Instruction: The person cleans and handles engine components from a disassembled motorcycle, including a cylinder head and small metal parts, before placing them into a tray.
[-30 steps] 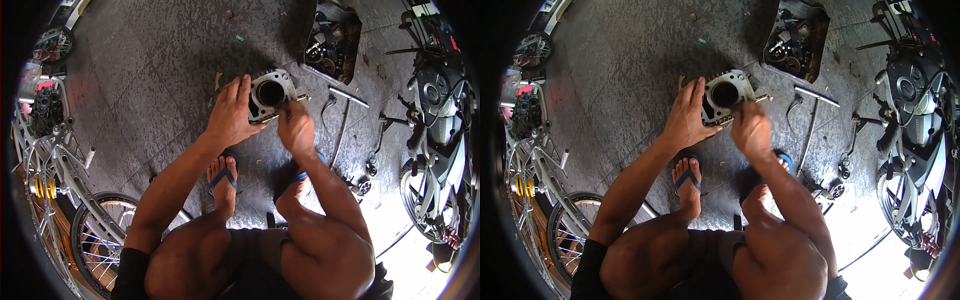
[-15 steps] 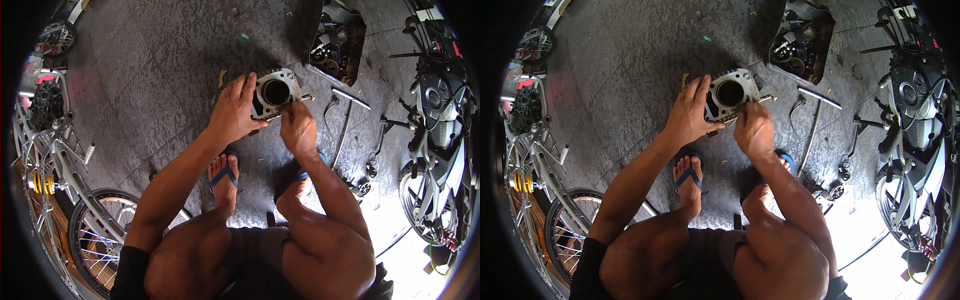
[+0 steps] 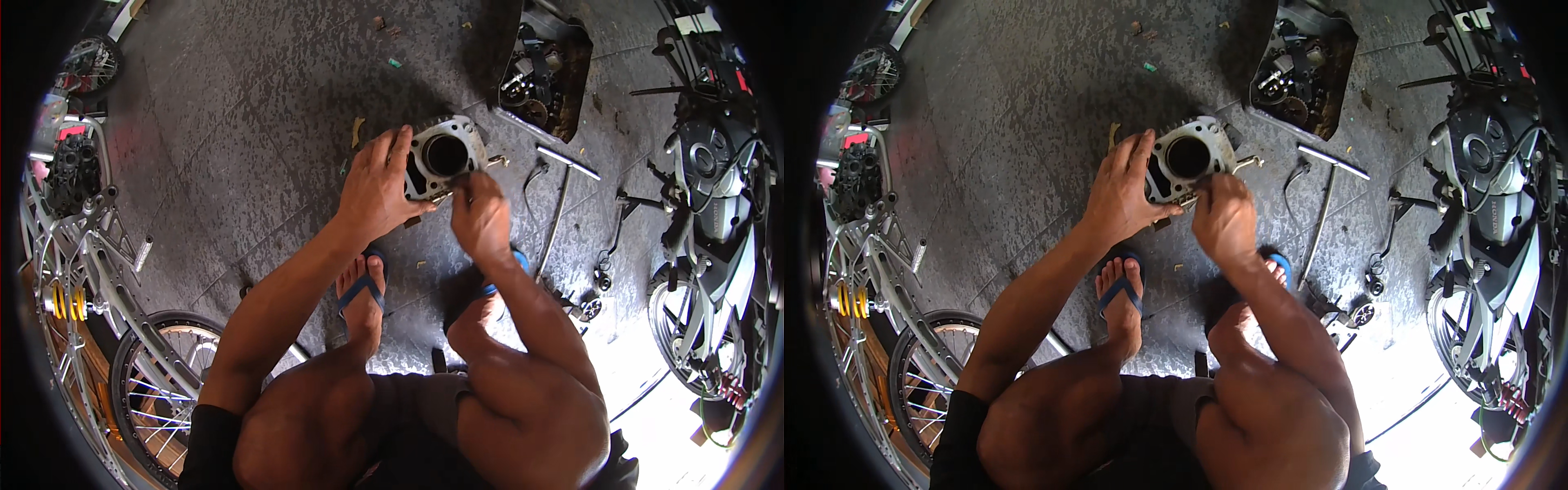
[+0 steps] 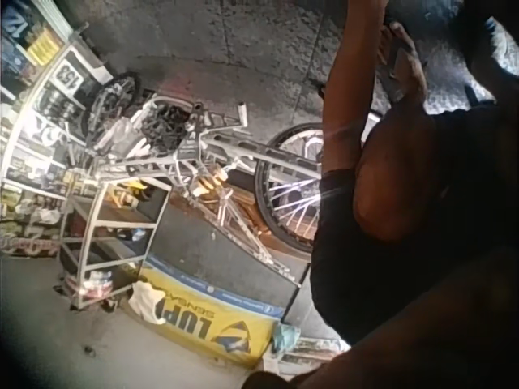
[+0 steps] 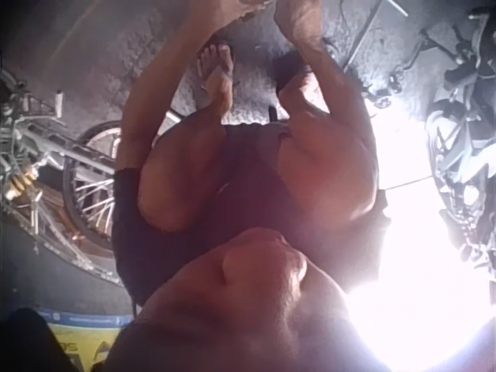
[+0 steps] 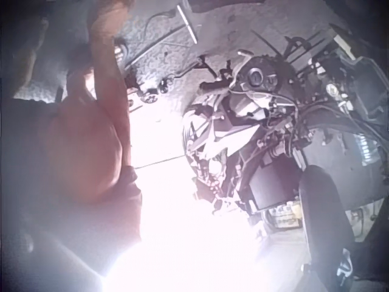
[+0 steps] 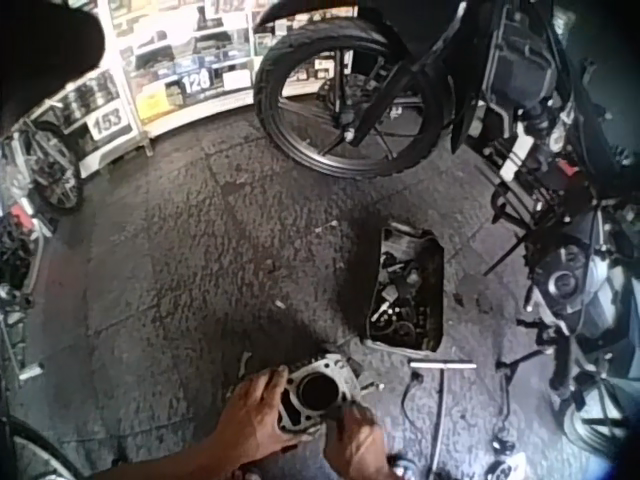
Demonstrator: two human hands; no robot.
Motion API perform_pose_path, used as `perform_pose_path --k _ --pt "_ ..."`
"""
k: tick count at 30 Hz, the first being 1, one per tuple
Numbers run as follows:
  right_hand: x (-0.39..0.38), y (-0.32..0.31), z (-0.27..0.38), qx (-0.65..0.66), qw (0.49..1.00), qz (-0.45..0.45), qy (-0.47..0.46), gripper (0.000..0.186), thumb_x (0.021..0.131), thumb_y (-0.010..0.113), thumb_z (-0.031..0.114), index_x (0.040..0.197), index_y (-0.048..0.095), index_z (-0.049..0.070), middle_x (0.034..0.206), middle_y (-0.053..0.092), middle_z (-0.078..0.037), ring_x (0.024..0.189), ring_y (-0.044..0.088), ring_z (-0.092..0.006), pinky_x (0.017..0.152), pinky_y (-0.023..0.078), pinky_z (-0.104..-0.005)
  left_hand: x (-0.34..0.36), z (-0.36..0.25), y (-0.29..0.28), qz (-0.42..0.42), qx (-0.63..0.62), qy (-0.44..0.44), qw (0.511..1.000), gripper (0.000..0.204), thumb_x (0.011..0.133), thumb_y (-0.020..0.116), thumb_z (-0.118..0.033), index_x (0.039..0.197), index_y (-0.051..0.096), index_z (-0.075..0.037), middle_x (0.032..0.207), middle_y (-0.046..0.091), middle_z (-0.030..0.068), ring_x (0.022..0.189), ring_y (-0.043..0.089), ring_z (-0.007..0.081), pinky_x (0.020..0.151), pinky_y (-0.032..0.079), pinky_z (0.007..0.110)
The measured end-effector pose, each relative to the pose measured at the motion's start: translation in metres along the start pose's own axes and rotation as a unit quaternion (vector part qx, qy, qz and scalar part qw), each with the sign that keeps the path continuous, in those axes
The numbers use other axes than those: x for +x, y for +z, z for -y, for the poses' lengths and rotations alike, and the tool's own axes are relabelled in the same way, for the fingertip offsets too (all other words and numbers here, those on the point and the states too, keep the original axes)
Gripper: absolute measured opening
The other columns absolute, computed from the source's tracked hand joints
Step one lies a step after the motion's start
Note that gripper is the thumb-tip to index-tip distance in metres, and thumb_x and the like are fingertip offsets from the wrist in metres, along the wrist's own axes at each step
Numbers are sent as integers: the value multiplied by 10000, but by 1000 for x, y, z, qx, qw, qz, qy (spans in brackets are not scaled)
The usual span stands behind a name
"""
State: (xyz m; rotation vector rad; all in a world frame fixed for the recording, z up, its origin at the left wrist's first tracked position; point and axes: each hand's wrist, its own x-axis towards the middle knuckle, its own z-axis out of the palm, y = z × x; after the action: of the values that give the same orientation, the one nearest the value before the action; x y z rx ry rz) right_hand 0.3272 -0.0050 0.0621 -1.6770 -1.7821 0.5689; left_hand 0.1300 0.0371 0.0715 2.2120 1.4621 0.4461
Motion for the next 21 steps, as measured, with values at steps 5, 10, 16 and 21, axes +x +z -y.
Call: perform_pose_path --k 5,10,16,21 --pt "13 -11 -11 -9 994 -33 108 58 895 610 50 889 639 0 855 659 -225 805 640 -431 758 503 -517 1 -8 4 -3 6 -4 1000 1219 587 976 -429 1535 348 8 1432 473 215 1314 518 408 1109 448 493" --pt "11 -10 -8 0 998 -6 69 70 904 611 58 917 635 -6 893 660 -235 859 633 -453 793 498 -528 1 -10 3 -2 39 -12 999 1188 588 978 -419 1513 378 23 1406 493 215 1298 534 392 1104 447 474" --pt "-3 -2 -7 4 997 -5 73 66 903 606 45 926 634 -11 914 659 -221 874 631 -445 811 497 -529 2 -8 2 7 2 -12 1000 1257 583 981 -431 1555 312 2 1450 458 232 1347 487 414 1130 430 502" --pt "-3 1 -5 19 999 -12 30 56 896 597 31 919 633 -6 888 657 -220 851 633 -441 788 495 -526 -1 -7 2 4 4 -17 1000 1257 577 982 -429 1553 315 -1 1448 463 229 1340 491 417 1125 430 503"
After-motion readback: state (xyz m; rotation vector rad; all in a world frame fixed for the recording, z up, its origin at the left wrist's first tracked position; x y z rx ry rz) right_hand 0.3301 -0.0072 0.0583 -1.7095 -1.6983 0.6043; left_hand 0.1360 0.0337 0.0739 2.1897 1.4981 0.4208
